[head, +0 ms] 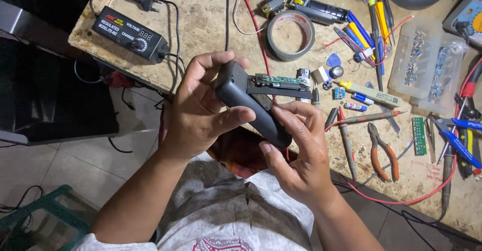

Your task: Assembling and testing a small electronic device by soldering wires to a PCB and checking connections with a multimeter.

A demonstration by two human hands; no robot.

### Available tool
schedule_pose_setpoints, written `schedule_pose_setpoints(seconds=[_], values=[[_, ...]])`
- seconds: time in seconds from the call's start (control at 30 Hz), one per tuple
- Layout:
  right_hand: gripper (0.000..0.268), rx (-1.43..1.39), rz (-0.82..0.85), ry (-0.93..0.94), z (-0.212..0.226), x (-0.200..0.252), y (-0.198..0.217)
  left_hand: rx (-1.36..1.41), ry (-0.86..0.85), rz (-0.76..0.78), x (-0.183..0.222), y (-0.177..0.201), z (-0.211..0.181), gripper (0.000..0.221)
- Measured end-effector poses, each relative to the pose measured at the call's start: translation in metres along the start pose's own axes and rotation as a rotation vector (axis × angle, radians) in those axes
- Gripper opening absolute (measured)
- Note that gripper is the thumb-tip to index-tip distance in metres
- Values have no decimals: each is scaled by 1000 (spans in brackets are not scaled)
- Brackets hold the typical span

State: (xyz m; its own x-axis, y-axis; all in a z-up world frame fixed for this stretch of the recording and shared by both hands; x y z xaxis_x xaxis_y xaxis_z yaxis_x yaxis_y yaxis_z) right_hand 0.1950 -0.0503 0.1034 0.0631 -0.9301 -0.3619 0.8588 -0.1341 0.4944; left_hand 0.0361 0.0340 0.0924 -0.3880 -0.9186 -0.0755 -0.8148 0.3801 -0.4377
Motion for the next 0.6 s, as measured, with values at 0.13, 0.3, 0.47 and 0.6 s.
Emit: schedule_pose_setpoints(seconds=[0.13, 0.3, 0.47, 0.6], values=[[46, 24, 15, 12, 1, 5, -3, 16, 43, -3, 0, 5, 3, 79], [50, -215, -144, 63, -18, 35, 6, 251, 130, 71, -2, 1, 19, 100], [23, -80, -496, 79, -10, 28, 39, 350, 160, 120, -1, -12, 28, 102], [17, 105, -513, 153, -8, 29, 55, 337, 185, 118, 0, -17, 28, 102]])
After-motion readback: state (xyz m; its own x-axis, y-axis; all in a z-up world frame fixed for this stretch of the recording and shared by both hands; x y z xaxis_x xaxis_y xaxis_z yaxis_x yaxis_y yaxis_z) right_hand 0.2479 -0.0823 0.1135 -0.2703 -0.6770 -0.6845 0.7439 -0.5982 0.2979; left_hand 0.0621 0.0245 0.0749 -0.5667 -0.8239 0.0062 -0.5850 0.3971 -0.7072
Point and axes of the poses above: each hand's wrist, its own x-axis away from the middle knuckle, its own y-axis out of the back of the hand, z = x × y, the point moved 8 cm from there along -x, towards the middle knuckle, and after that the axes turned 3 degrees about x, right-handed, at the moved point
